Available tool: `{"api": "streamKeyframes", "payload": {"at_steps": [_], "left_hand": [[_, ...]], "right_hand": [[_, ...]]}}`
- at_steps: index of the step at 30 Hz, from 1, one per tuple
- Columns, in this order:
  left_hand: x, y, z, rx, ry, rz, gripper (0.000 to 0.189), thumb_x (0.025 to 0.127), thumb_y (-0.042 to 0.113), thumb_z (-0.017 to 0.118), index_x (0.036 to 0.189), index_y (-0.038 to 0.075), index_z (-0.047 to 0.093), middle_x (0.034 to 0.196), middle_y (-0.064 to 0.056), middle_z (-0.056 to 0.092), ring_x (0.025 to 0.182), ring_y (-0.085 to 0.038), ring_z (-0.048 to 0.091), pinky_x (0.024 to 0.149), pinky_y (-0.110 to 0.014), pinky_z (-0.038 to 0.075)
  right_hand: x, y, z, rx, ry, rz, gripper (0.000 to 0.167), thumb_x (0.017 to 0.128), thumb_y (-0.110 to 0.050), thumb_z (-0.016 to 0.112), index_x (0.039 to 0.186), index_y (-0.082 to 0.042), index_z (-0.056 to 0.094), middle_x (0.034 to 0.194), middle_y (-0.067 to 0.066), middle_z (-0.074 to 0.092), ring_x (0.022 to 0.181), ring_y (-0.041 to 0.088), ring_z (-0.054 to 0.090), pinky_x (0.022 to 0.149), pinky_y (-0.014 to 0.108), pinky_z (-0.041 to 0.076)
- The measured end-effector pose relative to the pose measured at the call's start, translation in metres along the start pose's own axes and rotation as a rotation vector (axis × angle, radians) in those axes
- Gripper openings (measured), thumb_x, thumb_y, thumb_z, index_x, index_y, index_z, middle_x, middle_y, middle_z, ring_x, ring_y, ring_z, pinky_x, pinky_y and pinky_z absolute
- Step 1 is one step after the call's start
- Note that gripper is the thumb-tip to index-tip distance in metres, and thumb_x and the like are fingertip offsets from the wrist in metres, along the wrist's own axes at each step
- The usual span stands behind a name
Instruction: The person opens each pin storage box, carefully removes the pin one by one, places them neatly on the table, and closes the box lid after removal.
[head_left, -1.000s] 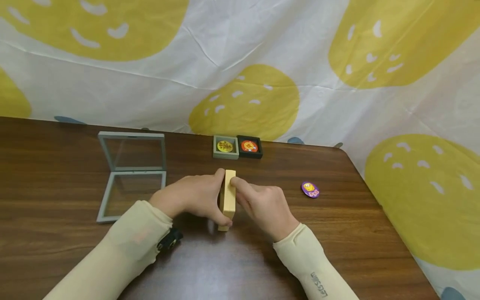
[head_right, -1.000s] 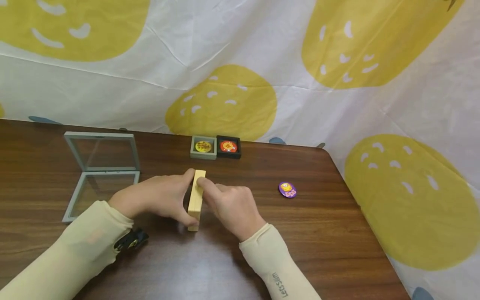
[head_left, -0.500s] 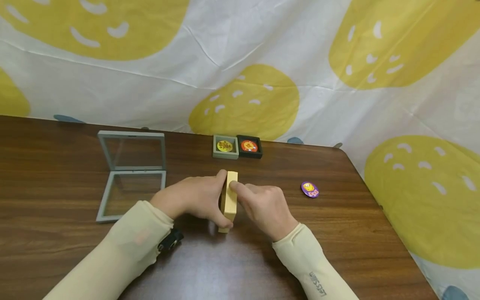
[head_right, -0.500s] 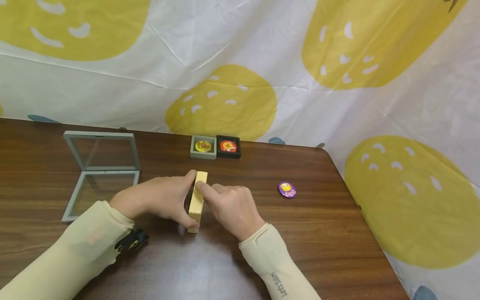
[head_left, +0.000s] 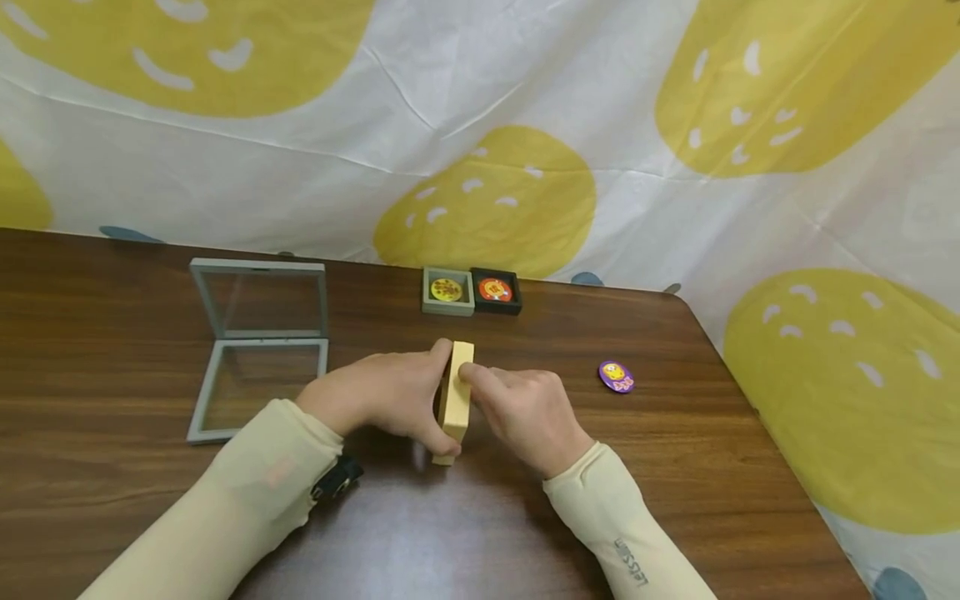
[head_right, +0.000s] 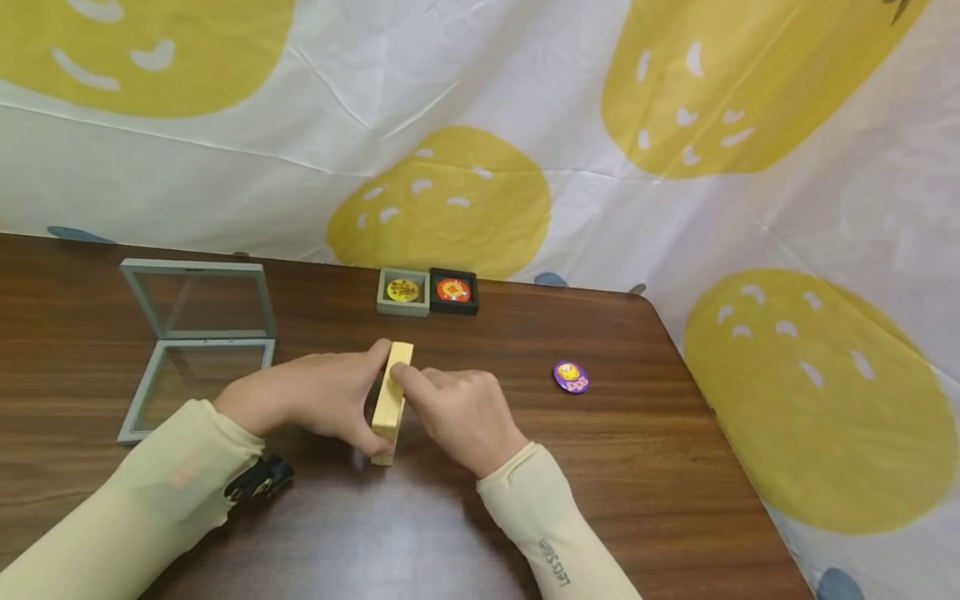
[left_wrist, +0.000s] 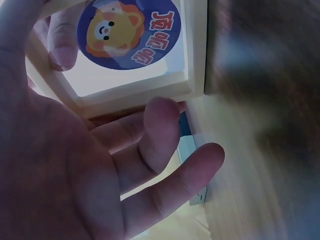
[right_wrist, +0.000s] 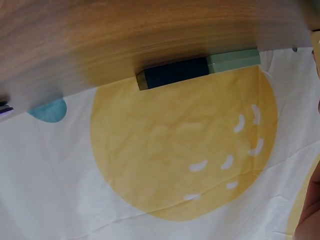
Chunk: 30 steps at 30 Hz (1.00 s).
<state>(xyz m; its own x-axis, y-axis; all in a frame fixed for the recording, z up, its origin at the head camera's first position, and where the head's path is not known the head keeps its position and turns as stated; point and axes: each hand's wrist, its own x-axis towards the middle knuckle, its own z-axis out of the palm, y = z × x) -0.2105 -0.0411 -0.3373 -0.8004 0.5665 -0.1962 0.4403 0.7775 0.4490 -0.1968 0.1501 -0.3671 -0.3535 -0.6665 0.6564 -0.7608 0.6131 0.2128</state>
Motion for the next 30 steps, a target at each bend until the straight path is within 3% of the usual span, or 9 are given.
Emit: {"api": "streamKeyframes", "payload": {"at_steps": [9, 15, 20, 25, 30], "left_hand": [[-0.0022, 0.0015, -0.0009, -0.024, -0.025, -0.003, 0.08, 0.058, 0.053, 0.081, 0.111, 0.012, 0.037, 0.086, 0.001, 0.057, 0.07, -0.015, 0.056, 0.062, -0.03, 0.044], [-0.0027, 0.001, -0.0004, -0.026, -0.021, 0.005, 0.079, 0.058, 0.052, 0.081, 0.11, 0.011, 0.037, 0.085, 0.001, 0.057, 0.07, -0.015, 0.056, 0.063, -0.03, 0.044], [-0.0024, 0.0004, -0.0018, -0.039, -0.022, 0.018, 0.08, 0.057, 0.051, 0.082, 0.11, 0.011, 0.037, 0.086, 0.001, 0.058, 0.071, -0.015, 0.057, 0.065, -0.03, 0.046], [-0.0017, -0.0007, -0.0033, -0.025, -0.024, 0.008, 0.082, 0.055, 0.055, 0.082, 0.11, 0.012, 0.039, 0.087, 0.001, 0.059, 0.074, -0.015, 0.058, 0.068, -0.032, 0.046], [-0.0005, 0.0001, -0.0031, -0.005, -0.042, 0.017, 0.082, 0.054, 0.058, 0.082, 0.11, 0.014, 0.039, 0.087, 0.002, 0.059, 0.074, -0.015, 0.057, 0.068, -0.032, 0.046]], "right_hand": [[0.0008, 0.0014, -0.0016, 0.051, 0.083, -0.096, 0.02, 0.096, -0.01, 0.043, 0.087, -0.012, 0.06, 0.049, -0.009, 0.045, 0.042, 0.002, 0.031, 0.039, 0.018, 0.028], [0.0017, 0.0002, -0.001, 0.076, 0.104, -0.067, 0.02, 0.099, -0.016, 0.047, 0.089, -0.012, 0.064, 0.049, -0.008, 0.047, 0.041, 0.003, 0.032, 0.039, 0.019, 0.03], [0.0028, 0.0007, 0.0001, 0.033, 0.125, -0.079, 0.012, 0.091, -0.01, 0.055, 0.089, -0.015, 0.066, 0.05, -0.007, 0.042, 0.042, 0.005, 0.025, 0.039, 0.02, 0.024], [0.0027, 0.0013, 0.0013, -0.006, 0.105, -0.093, 0.021, 0.082, 0.001, 0.053, 0.09, -0.016, 0.064, 0.051, -0.007, 0.04, 0.043, 0.005, 0.023, 0.039, 0.02, 0.023], [-0.0011, 0.0024, 0.001, -0.016, 0.105, -0.133, 0.018, 0.091, -0.003, 0.046, 0.089, -0.014, 0.061, 0.049, -0.008, 0.041, 0.043, 0.004, 0.024, 0.039, 0.019, 0.023]]}}
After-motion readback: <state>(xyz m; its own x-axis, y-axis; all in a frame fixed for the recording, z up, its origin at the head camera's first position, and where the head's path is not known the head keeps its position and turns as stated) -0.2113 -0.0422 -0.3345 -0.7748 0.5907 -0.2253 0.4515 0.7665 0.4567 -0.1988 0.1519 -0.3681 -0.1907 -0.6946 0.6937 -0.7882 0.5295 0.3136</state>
